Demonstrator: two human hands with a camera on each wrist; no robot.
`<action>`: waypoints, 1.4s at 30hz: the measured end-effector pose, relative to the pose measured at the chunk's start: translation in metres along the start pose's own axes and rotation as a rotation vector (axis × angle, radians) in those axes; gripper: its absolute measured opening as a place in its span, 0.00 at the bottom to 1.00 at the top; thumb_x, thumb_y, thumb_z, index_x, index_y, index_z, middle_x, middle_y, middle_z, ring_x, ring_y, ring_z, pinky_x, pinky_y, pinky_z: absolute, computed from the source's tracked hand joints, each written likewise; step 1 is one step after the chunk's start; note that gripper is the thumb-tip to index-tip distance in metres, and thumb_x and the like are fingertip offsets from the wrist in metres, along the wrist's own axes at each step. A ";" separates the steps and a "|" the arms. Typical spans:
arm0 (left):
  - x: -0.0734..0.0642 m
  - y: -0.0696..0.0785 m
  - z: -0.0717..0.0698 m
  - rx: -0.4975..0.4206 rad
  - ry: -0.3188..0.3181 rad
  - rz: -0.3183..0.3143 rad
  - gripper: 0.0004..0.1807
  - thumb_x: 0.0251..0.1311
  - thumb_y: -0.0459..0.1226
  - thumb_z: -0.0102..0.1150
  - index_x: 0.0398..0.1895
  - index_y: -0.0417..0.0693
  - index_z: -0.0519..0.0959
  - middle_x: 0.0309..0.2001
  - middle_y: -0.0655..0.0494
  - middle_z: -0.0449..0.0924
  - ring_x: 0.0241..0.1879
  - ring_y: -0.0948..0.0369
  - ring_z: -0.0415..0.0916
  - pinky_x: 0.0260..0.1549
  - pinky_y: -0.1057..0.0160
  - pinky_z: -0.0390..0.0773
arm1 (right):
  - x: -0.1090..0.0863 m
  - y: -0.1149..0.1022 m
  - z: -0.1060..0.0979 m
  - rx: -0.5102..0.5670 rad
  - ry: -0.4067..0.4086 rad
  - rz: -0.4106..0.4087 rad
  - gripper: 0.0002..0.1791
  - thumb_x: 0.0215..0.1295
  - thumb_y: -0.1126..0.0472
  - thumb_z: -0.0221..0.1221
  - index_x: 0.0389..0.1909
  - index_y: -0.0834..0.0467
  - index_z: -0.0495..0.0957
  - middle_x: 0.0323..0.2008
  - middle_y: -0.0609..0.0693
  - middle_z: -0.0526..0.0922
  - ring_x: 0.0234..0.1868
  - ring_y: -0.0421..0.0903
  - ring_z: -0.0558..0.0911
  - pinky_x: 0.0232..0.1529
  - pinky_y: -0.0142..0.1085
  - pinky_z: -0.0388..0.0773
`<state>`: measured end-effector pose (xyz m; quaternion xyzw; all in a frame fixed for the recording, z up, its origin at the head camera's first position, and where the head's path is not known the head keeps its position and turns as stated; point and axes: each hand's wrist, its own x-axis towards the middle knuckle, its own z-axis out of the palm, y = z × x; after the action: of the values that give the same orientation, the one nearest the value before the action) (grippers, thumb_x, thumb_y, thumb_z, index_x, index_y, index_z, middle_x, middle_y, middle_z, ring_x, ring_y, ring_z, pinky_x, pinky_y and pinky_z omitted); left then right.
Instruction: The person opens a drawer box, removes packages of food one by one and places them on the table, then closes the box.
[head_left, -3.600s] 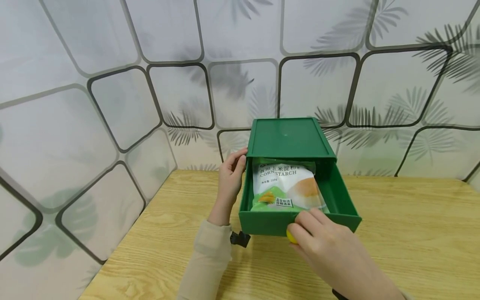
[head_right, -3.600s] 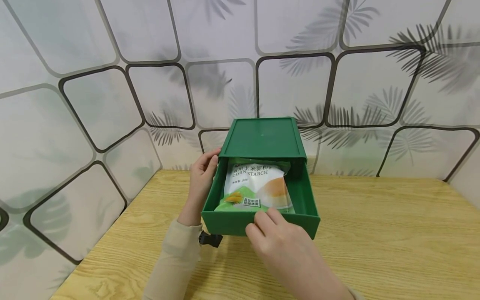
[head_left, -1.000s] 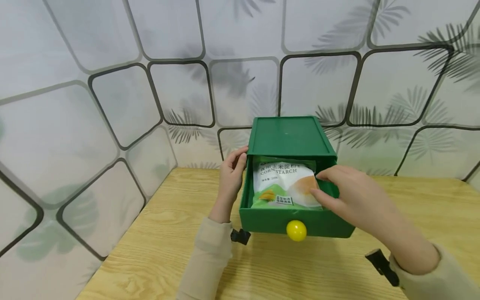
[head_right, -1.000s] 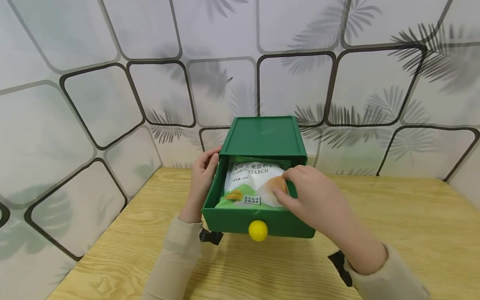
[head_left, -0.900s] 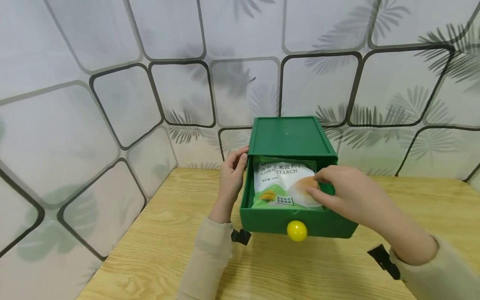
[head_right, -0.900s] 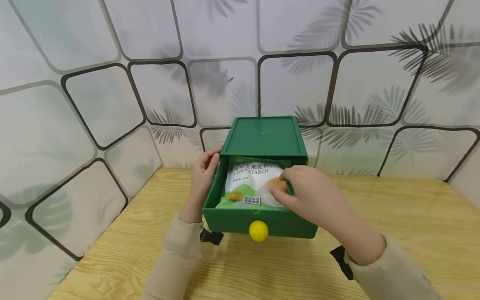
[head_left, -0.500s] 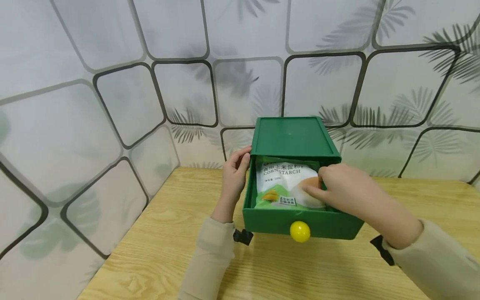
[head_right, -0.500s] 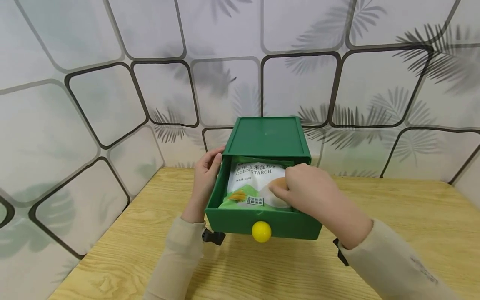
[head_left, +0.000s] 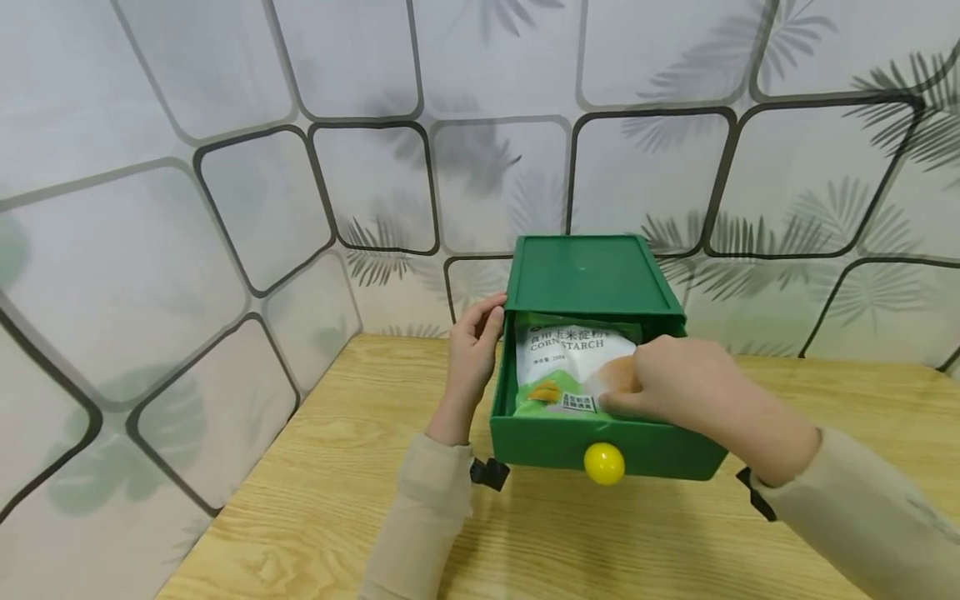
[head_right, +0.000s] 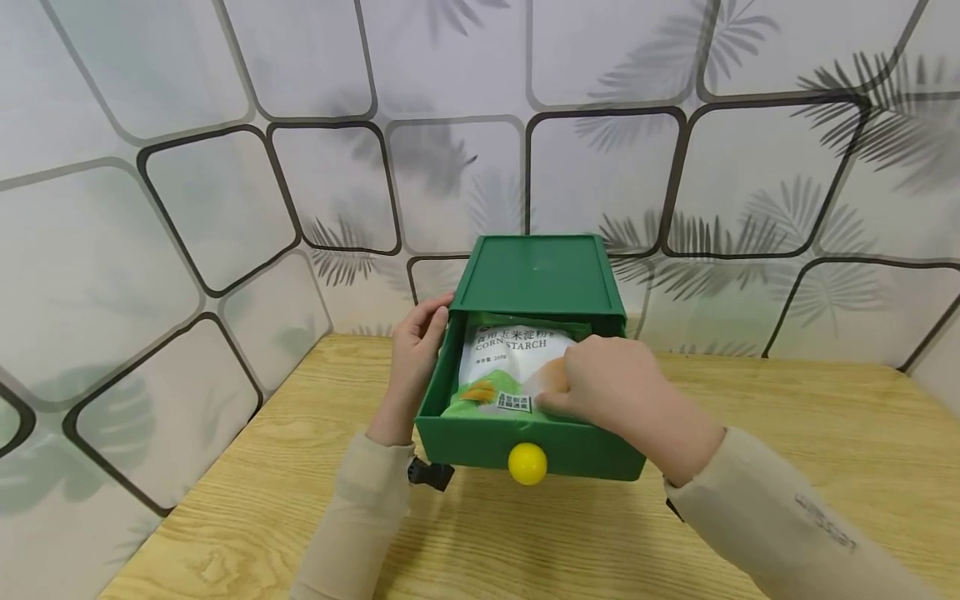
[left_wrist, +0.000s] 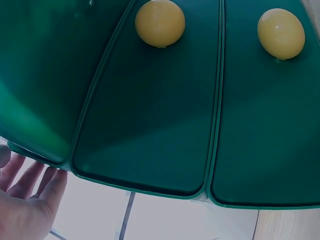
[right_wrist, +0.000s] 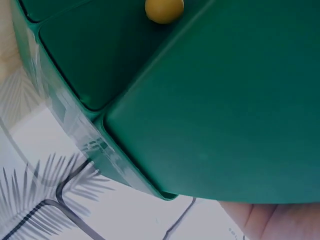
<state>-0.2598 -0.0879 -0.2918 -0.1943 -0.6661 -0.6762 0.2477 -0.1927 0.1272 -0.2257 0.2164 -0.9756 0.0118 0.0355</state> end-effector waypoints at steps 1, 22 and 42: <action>-0.001 0.004 0.000 -0.001 -0.001 -0.002 0.15 0.63 0.30 0.45 0.49 0.28 0.71 0.49 0.38 0.71 0.45 0.46 0.70 0.42 0.56 0.73 | 0.000 0.000 0.000 0.003 0.000 0.002 0.30 0.51 0.38 0.56 0.05 0.51 0.55 0.09 0.43 0.49 0.11 0.39 0.52 0.12 0.30 0.48; 0.002 -0.014 0.000 0.002 0.012 0.029 0.15 0.63 0.34 0.47 0.49 0.33 0.74 0.48 0.43 0.74 0.43 0.50 0.72 0.38 0.64 0.73 | 0.005 0.009 0.008 0.220 0.083 -0.088 0.15 0.49 0.53 0.64 0.15 0.53 0.69 0.12 0.44 0.66 0.15 0.40 0.63 0.15 0.32 0.59; -0.004 0.012 0.001 0.007 -0.003 0.023 0.14 0.63 0.28 0.44 0.48 0.26 0.71 0.48 0.36 0.71 0.44 0.43 0.70 0.40 0.52 0.73 | 0.006 0.017 0.004 0.579 0.145 -0.118 0.08 0.65 0.64 0.49 0.27 0.61 0.65 0.15 0.48 0.60 0.15 0.42 0.59 0.17 0.33 0.58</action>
<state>-0.2496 -0.0864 -0.2844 -0.2020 -0.6666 -0.6705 0.2554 -0.2054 0.1395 -0.2293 0.2724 -0.9124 0.3026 0.0424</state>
